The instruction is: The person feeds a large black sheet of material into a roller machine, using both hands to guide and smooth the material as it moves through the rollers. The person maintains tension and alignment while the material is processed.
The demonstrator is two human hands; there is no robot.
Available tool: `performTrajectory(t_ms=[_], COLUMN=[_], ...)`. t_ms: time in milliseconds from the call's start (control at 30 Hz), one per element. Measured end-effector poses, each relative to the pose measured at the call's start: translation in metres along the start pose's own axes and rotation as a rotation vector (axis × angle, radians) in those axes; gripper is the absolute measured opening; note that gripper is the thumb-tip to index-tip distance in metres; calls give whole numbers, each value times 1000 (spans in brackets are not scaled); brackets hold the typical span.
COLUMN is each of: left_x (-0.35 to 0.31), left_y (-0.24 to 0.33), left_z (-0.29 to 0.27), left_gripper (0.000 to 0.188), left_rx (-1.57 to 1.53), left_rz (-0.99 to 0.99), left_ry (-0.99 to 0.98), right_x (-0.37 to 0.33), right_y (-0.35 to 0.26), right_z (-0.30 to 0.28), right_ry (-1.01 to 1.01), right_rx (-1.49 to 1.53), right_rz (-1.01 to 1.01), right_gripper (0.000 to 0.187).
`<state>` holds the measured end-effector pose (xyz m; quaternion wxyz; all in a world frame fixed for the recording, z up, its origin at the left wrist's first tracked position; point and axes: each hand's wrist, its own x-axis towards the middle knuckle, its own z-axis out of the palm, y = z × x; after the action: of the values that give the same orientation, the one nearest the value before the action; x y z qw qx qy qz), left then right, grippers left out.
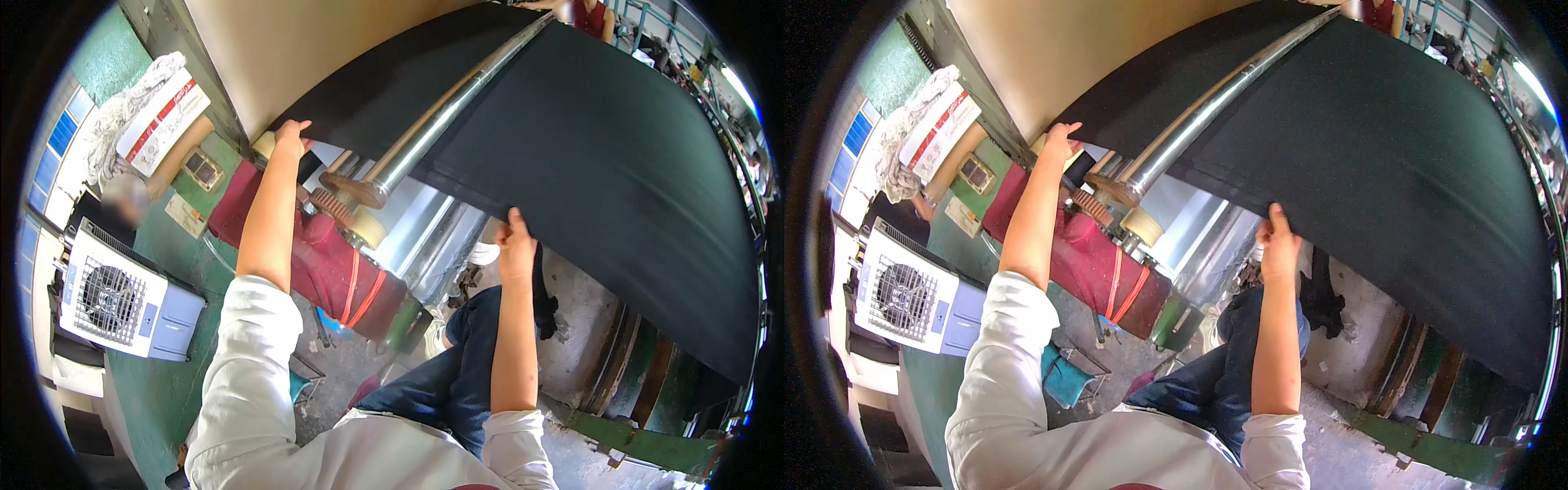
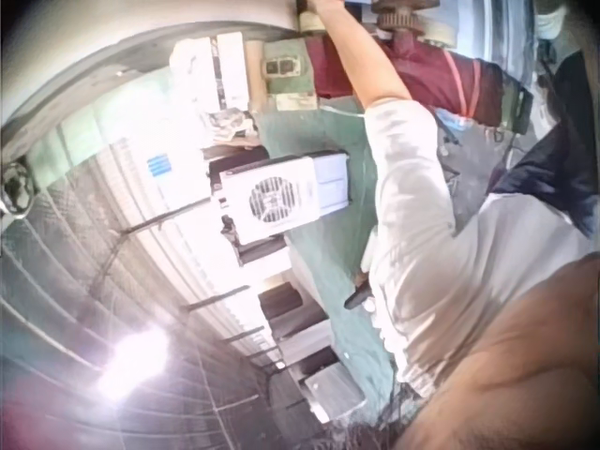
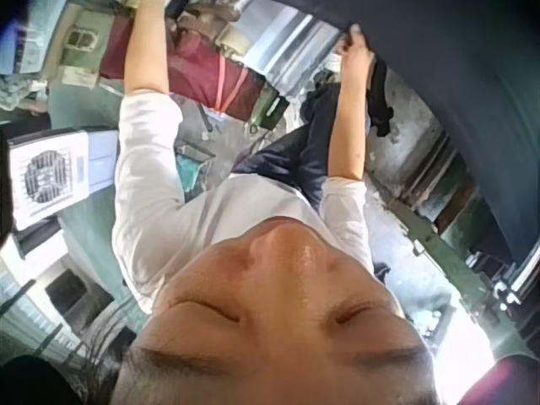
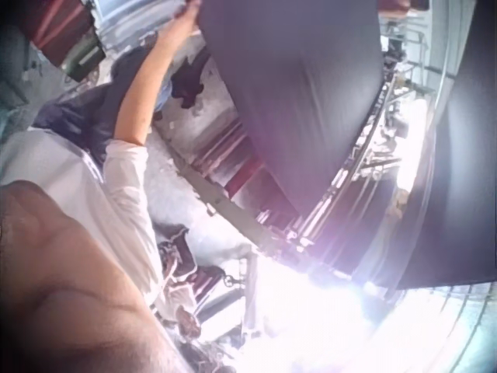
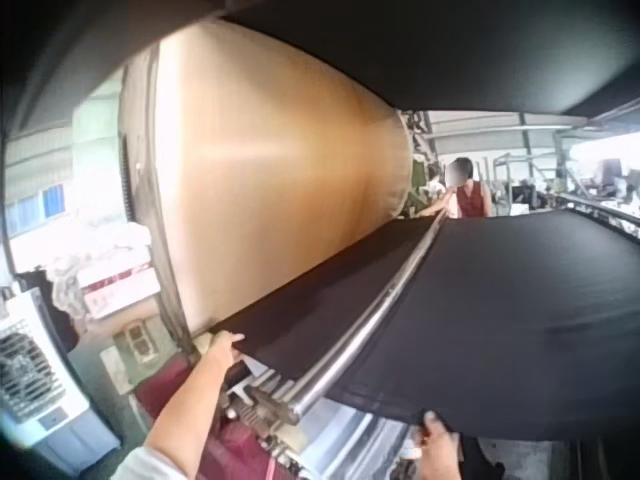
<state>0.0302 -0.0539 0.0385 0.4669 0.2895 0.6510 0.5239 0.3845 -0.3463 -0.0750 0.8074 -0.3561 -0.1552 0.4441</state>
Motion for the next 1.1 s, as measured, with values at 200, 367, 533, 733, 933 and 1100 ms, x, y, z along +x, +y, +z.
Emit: performTrajectory(t_ms=[200, 367, 533, 733, 933, 1100], left_x=[-10, 4, -6, -18, 2, 23], left_y=[-1, 4, -4, 9, -1, 3], left_z=[2, -4, 6, 10, 12, -5], left_gripper=[30, 32, 37, 29, 29, 32], left_rx=[41, -74, 39, -17, 125, 37], left_rz=[-38, -27, -19, -57, -21, -43], left_ry=[-368, 143, -371, -44, -313, -388], right_x=[-23, -22, 6, -8, -7, 9], right_y=[-1, -1, -3, 0, 4, 0], right_z=[10, 17, -11, -13, -2, -13], right_ry=[-294, -430, -51, -515, -425, -25], right_rx=[-243, -494, 191, 50, -240, 279], right_rz=[180, 159, 52, 198, 169, 119], right_gripper=[20, 20, 22, 20, 19, 12])
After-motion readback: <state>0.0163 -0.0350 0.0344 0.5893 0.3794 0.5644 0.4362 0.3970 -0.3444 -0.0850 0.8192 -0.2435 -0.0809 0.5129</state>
